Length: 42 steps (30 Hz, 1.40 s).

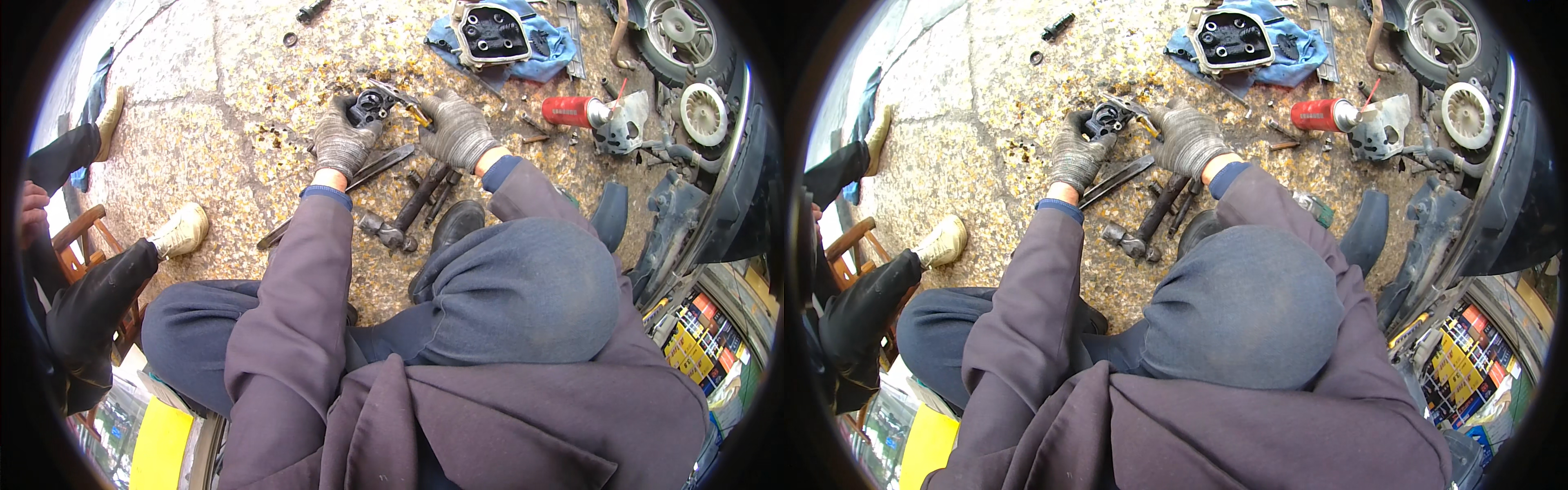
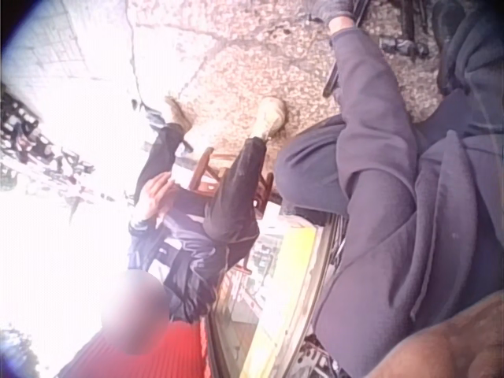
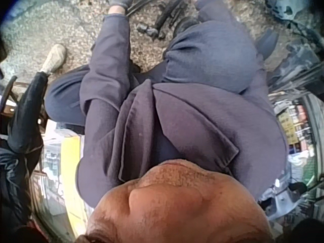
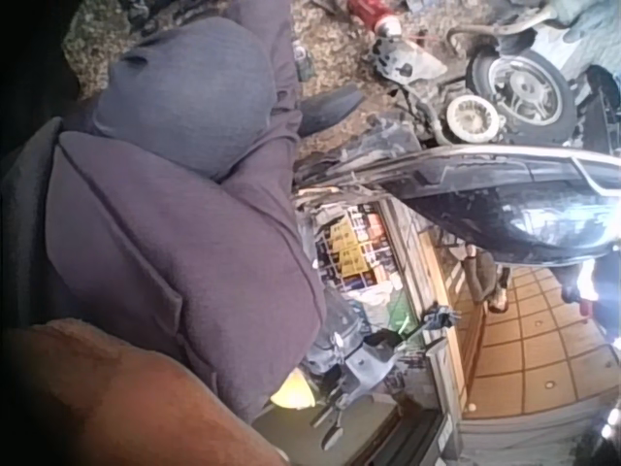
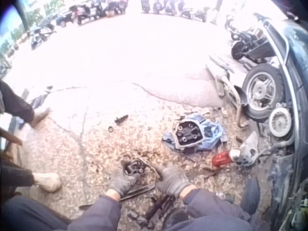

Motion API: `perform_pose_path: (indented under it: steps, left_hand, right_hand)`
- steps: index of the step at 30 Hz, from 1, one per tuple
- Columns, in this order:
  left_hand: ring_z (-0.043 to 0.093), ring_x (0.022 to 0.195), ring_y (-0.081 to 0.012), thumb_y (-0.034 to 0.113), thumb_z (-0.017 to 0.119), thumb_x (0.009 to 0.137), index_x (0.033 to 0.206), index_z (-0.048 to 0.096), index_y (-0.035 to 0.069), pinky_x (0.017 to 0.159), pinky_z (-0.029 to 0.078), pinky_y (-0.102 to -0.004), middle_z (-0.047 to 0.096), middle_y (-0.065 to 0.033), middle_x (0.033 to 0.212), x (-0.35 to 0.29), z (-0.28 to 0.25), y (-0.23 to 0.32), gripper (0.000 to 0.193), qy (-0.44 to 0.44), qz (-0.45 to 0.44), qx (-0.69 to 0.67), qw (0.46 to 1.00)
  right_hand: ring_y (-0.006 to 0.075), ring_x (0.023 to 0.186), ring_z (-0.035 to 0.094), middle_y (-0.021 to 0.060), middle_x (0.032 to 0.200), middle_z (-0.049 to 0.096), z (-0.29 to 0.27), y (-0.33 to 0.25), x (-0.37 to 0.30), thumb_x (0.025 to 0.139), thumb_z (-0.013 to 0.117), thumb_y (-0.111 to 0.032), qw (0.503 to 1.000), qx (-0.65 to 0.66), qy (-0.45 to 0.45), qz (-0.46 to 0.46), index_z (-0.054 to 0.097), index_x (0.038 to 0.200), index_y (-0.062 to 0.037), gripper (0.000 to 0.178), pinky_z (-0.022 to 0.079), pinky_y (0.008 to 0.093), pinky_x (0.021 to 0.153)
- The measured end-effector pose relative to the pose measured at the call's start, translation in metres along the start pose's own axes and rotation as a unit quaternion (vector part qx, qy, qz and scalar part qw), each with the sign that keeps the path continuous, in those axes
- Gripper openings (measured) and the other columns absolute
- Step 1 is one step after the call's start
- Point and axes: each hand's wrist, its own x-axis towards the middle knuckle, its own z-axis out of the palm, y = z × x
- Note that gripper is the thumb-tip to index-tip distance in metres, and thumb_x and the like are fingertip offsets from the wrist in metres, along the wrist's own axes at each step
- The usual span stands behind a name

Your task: The person sits on the ground and uses pliers and a hammer to adjust a small mechanical component. They repeatedly reposition the part, strike it with the hammer, and use pliers to manipulate internal pieces.

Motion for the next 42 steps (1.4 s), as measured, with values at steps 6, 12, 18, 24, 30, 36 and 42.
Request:
perform_pose_path:
  steps: [6, 12, 18, 24, 30, 36, 42]
  left_hand:
    - [0.066, 0.091, -0.0198, 0.008, 0.081, 0.072, 0.118, 0.060, 0.000, 0.084, 0.055, -0.0342, 0.068, -0.0106, 0.103, 0.010, -0.008, -0.014, 0.052, -0.074, -0.007, -0.204, 0.976]
    - [0.065, 0.093, -0.0196, 0.012, 0.075, 0.074, 0.124, 0.060, 0.005, 0.086, 0.055, -0.0333, 0.067, -0.0074, 0.106, 0.012, -0.032, -0.025, 0.053, -0.197, -0.070, -0.399, 0.893]
    - [0.064, 0.089, -0.0171, 0.012, 0.075, 0.072, 0.122, 0.061, 0.004, 0.082, 0.053, -0.0315, 0.066, -0.0048, 0.102, 0.020, -0.052, -0.022, 0.052, -0.234, -0.015, -0.444, 0.865]
    - [0.063, 0.102, -0.0196, 0.024, 0.076, 0.070, 0.120, 0.062, 0.002, 0.095, 0.049, -0.0341, 0.068, -0.0083, 0.111, 0.025, -0.070, -0.014, 0.057, -0.262, 0.053, -0.391, 0.881]
    - [0.062, 0.103, -0.0207, 0.026, 0.078, 0.065, 0.120, 0.063, 0.003, 0.096, 0.048, -0.0359, 0.068, -0.0084, 0.113, 0.025, -0.081, -0.004, 0.061, -0.289, 0.052, -0.374, 0.880]
    - [0.062, 0.099, -0.0189, 0.028, 0.078, 0.066, 0.121, 0.062, 0.002, 0.092, 0.049, -0.0326, 0.067, -0.0065, 0.109, 0.022, -0.085, 0.001, 0.063, -0.290, 0.042, -0.343, 0.892]
    - [0.062, 0.079, -0.0154, 0.020, 0.077, 0.072, 0.117, 0.064, 0.003, 0.069, 0.053, -0.0313, 0.066, -0.0040, 0.091, 0.023, -0.085, -0.002, 0.050, -0.285, 0.048, -0.408, 0.866]
  right_hand:
    - [0.0342, 0.113, 0.061, 0.0172, 0.125, 0.059, 0.007, 0.026, 0.007, 0.076, 0.072, -0.023, 0.996, 0.032, 0.050, -0.070, 0.067, 0.123, -0.0120, 0.048, 0.052, 0.0433, 0.097]
    - [0.0355, 0.111, 0.063, 0.0172, 0.131, 0.060, 0.006, 0.037, 0.007, 0.073, 0.071, -0.014, 0.981, 0.103, 0.088, -0.141, 0.071, 0.115, -0.0073, 0.042, 0.053, 0.0405, 0.095]
    - [0.0369, 0.115, 0.060, 0.0182, 0.130, 0.059, -0.024, 0.033, 0.000, 0.066, 0.069, -0.004, 0.955, 0.044, 0.160, -0.247, 0.071, 0.111, -0.0059, 0.045, 0.051, 0.0432, 0.097]
    - [0.0380, 0.108, 0.062, 0.0196, 0.123, 0.062, -0.043, 0.024, -0.004, 0.065, 0.072, -0.008, 0.932, 0.023, 0.200, -0.300, 0.071, 0.107, -0.0061, 0.043, 0.053, 0.0436, 0.092]
    - [0.0363, 0.102, 0.064, 0.0176, 0.116, 0.063, -0.047, 0.021, -0.006, 0.066, 0.072, -0.007, 0.940, 0.049, 0.186, -0.283, 0.071, 0.107, -0.0075, 0.041, 0.055, 0.0416, 0.086]
    - [0.0343, 0.104, 0.065, 0.0157, 0.116, 0.064, -0.045, 0.025, -0.006, 0.070, 0.071, 0.001, 0.937, 0.045, 0.192, -0.289, 0.069, 0.106, -0.0040, 0.036, 0.055, 0.0393, 0.087]
    - [0.0355, 0.104, 0.066, 0.0182, 0.123, 0.063, -0.040, 0.033, -0.006, 0.073, 0.068, -0.004, 0.935, 0.129, 0.180, -0.278, 0.070, 0.110, -0.0047, 0.037, 0.056, 0.0405, 0.087]
